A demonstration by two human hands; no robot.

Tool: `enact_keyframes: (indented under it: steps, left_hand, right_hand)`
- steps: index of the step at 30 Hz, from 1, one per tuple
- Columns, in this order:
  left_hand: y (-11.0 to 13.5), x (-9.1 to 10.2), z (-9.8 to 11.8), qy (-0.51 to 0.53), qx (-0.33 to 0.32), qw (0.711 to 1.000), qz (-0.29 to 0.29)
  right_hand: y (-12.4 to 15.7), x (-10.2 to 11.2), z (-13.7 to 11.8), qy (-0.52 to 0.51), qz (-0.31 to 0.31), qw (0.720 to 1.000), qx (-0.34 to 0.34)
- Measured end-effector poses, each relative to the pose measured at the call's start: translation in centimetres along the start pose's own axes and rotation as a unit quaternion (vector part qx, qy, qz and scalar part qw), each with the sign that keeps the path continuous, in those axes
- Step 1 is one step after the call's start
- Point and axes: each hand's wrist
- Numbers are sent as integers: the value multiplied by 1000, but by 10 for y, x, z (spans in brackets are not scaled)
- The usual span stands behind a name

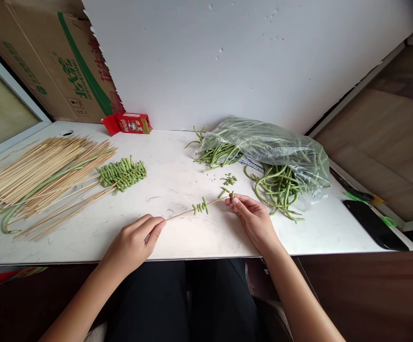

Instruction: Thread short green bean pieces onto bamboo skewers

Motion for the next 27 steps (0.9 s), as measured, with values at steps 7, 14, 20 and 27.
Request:
enact_keyframes:
  steps: [7,14,20,27]
  left_hand:
    - [1,2,1,-2,-24,1000,-12]
    - [1,1,0,-10,-15,1000,-10]
    - [1,0,0,-15,-17,1000,3]
    - [1,-1,-1,-10,-20,1000,3]
  right_hand:
    - [2,-2,-1,38,-4,999,14]
    - [3,-7,-11,79,-15,996,25]
    - [4,-8,-14,91,-29,995,26]
    - [4,-8,-14,72,-20,997,20]
Point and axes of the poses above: each hand's wrist, its own y-axis away from the middle knuckle, its own x-axis out of the back of the hand, z = x × y, and after that the axes turned 14 degrees about x, right-handed
